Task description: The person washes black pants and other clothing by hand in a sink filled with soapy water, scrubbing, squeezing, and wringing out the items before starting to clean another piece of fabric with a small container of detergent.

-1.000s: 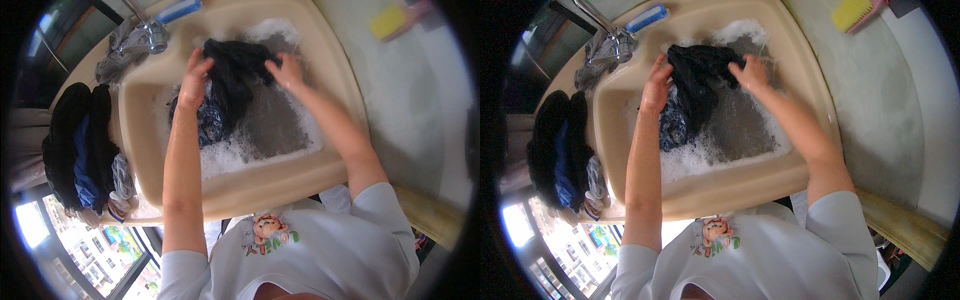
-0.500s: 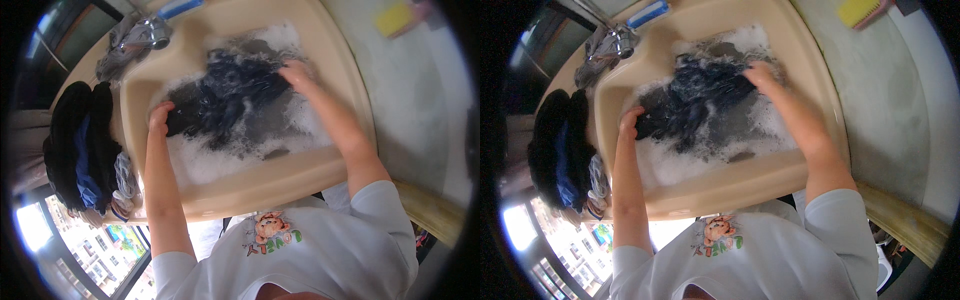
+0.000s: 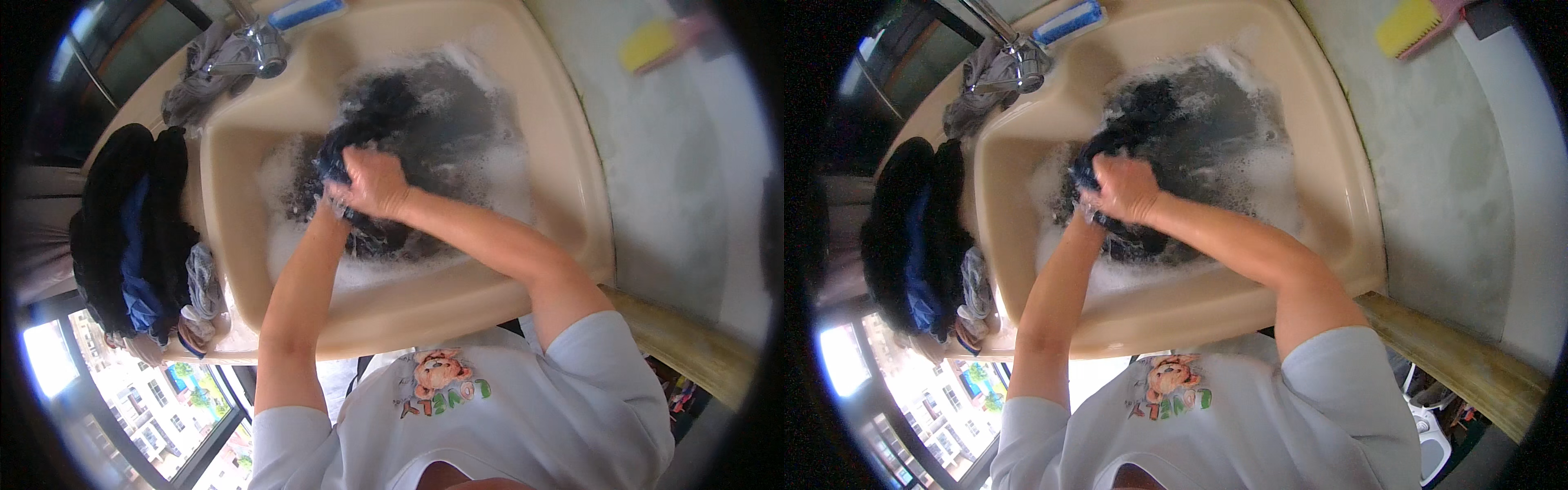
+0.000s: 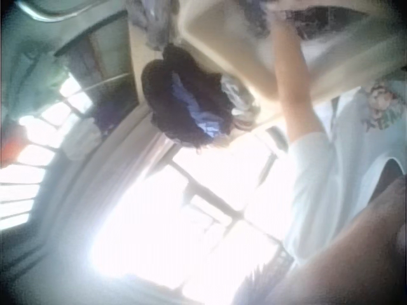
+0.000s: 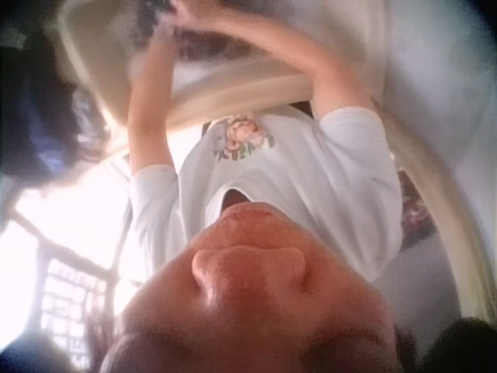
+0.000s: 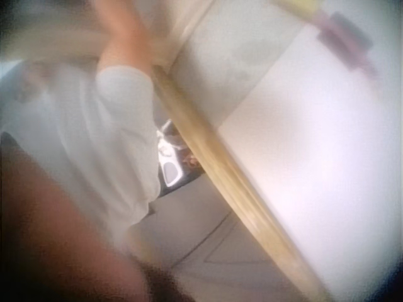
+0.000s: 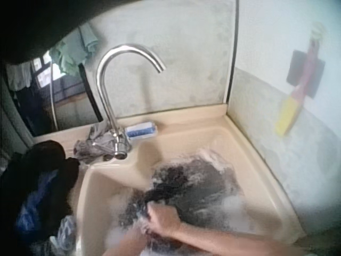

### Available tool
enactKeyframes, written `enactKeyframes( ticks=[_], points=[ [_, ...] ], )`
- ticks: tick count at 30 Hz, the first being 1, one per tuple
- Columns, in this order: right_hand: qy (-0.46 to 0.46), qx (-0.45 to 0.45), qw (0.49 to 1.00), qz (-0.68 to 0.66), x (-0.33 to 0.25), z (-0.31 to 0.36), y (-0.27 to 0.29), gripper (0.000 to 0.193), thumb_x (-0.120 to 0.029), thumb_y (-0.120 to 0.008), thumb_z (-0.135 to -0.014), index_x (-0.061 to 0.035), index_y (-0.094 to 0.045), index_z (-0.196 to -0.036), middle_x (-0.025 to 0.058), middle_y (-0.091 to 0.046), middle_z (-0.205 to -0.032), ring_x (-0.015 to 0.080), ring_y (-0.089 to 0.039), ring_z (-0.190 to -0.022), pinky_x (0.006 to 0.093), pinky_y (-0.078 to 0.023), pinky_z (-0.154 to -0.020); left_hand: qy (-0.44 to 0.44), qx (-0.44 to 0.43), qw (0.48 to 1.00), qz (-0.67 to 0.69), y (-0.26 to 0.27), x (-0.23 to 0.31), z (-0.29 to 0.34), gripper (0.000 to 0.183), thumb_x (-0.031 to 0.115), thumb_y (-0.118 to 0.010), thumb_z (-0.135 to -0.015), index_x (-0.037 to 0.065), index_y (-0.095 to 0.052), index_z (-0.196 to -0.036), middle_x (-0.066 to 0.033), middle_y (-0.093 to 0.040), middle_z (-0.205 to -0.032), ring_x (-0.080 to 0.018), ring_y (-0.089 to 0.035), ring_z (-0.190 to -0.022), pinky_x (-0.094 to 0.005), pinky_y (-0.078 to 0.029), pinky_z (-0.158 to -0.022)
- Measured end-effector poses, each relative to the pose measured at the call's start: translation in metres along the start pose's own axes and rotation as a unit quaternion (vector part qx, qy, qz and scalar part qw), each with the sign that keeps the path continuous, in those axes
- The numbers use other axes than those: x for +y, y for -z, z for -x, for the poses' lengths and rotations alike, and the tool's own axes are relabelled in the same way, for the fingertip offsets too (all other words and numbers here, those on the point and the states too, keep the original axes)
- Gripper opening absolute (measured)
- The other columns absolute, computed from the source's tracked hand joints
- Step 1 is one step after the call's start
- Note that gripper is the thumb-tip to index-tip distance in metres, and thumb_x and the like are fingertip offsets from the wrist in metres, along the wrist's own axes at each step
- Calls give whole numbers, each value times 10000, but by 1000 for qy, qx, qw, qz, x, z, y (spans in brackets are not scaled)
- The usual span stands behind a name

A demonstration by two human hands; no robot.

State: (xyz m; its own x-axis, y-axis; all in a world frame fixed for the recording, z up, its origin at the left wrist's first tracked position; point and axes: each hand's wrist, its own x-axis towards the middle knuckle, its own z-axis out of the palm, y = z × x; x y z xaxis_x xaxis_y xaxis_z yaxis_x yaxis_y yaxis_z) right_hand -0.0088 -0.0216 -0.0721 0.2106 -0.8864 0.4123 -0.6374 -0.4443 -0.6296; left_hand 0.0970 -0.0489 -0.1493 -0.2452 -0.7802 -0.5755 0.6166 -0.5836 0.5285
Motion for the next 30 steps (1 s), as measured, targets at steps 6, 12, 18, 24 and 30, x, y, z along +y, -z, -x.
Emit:
enactKeyframes(
  ticks=[6,12,18,24,30],
  points=[
    [-289,-176,928,153,115,-20,51,416,-397,-533,-758,-49,-514,-985,182,-596,-851,336,-569,-842,446,-445,-719,17,91,992,-81,-66,51,49,221,170,-528,-761,9,-555,-910,-108,-588,-917,-236,-565,-828,-350,-461,-754],
    [-383,-16,917,113,188,10,108,797,-459,-641,-657,-17,-325,-1241,237,-431,-1179,342,-464,-1061,421,-407,-846,-170,128,916,-340,-2,102,45,443,184,-580,-739,9,-480,-1133,-115,-571,-957,-228,-555,-878,-309,-443,-784],
    [-274,-140,943,128,128,28,47,724,-311,-641,-705,2,-288,-1254,267,-387,-1187,390,-390,-1105,417,-355,-901,-151,191,632,-736,-15,27,2,517,272,-631,-735,64,-464,-1178,-142,-576,-993,-248,-542,-954,-345,-430,-816],
    [-478,-60,873,72,147,17,43,581,-283,-610,-734,59,-380,-1144,228,-535,-1004,332,-528,-943,395,-427,-808,20,9,977,-212,-25,46,13,488,402,-513,-817,16,-495,-1115,-76,-580,-1021,-215,-537,-959,-356,-418,-848],
    [-88,-35,994,-62,6,3,30,429,-288,-609,-711,-45,-483,-1042,168,-590,-790,331,-585,-699,400,-465,-625,-72,-93,993,9,-21,-4,-1,460,451,-391,-858,112,-454,-1162,-55,-519,-1111,-213,-501,-998,-347,-401,-872]
  ],
)
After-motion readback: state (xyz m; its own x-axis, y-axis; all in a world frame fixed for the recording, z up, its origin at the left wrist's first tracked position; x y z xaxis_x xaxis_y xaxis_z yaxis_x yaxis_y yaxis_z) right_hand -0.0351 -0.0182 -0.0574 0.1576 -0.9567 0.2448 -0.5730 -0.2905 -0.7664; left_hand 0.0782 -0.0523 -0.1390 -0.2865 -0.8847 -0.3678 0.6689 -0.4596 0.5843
